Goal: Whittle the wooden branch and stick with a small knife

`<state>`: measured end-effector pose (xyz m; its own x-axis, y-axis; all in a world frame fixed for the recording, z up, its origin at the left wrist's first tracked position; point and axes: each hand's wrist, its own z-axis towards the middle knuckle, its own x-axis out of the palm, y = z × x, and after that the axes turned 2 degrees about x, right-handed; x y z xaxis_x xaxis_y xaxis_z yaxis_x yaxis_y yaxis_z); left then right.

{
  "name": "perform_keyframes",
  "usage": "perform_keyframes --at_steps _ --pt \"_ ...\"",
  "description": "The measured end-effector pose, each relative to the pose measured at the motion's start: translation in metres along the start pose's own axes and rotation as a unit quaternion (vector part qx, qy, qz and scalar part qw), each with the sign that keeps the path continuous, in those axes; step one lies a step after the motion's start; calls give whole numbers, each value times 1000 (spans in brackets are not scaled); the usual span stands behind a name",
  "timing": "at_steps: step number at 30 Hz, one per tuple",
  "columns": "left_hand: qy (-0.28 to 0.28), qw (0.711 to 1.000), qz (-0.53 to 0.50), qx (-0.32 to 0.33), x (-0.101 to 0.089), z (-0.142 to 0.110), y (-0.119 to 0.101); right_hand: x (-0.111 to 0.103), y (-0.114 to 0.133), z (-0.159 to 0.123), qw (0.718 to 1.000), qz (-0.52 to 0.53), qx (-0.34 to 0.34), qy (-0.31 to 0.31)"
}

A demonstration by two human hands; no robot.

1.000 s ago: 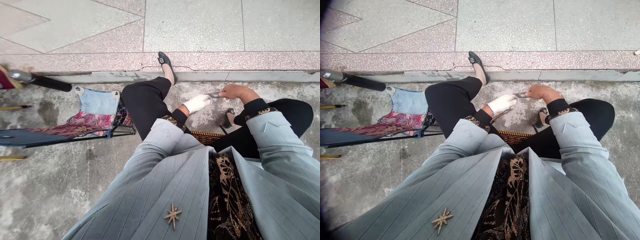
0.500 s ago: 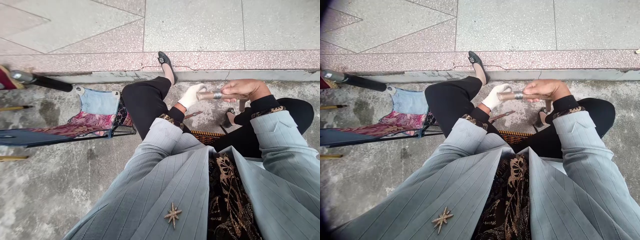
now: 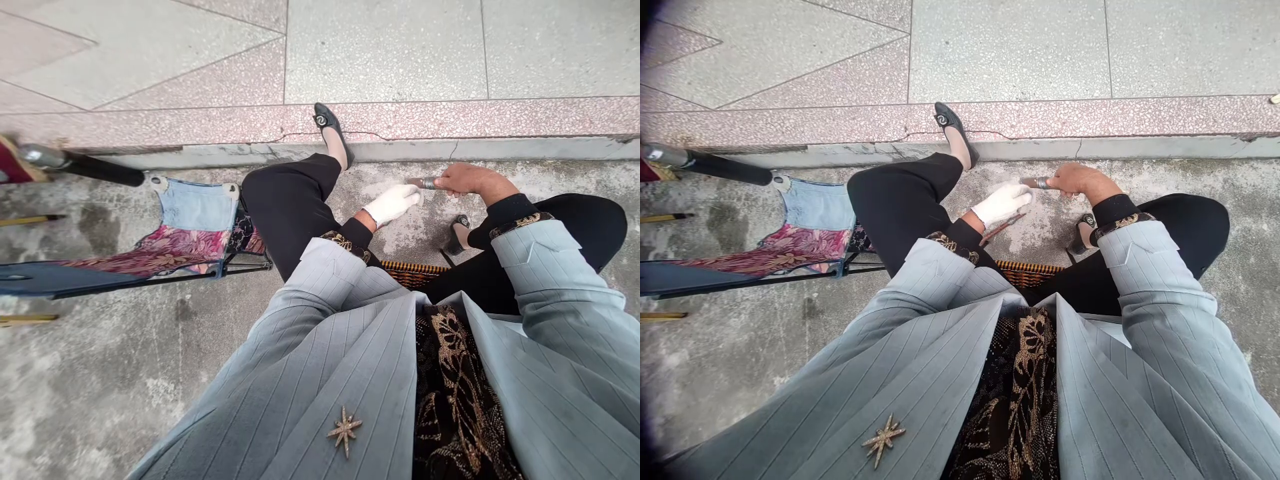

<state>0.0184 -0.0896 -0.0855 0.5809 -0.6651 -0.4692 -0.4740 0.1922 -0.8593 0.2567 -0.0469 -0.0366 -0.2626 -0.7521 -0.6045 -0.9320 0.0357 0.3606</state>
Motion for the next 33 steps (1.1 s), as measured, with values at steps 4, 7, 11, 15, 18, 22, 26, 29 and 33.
perform_keyframes --at_steps 4,7,11,15,18,22,26,29,33 --pt "2 999 -49 -4 4 3 6 -6 3 -11 993 111 -42 -23" --pt "14 993 -117 -11 7 2 7 -7 4 -18 972 211 -100 -12" --pt "32 983 -182 -7 13 -1 5 -8 5 -26 934 315 -167 20" --pt "3 995 -99 -12 12 6 10 -13 6 -38 905 348 -228 89" --pt "-77 996 -19 -32 1 12 14 -15 6 -41 914 264 -230 205" --pt "-99 994 36 -21 -12 8 12 -9 0 -25 946 107 -149 269" --pt "-52 999 8 4 -8 -2 4 -4 -5 -8 985 0 -43 169" --pt "2 997 -75 10 2 -2 5 -6 2 -9 999 39 7 24" --pt "25 992 -126 0 8 2 11 -11 17 -28 975 209 4 -70"
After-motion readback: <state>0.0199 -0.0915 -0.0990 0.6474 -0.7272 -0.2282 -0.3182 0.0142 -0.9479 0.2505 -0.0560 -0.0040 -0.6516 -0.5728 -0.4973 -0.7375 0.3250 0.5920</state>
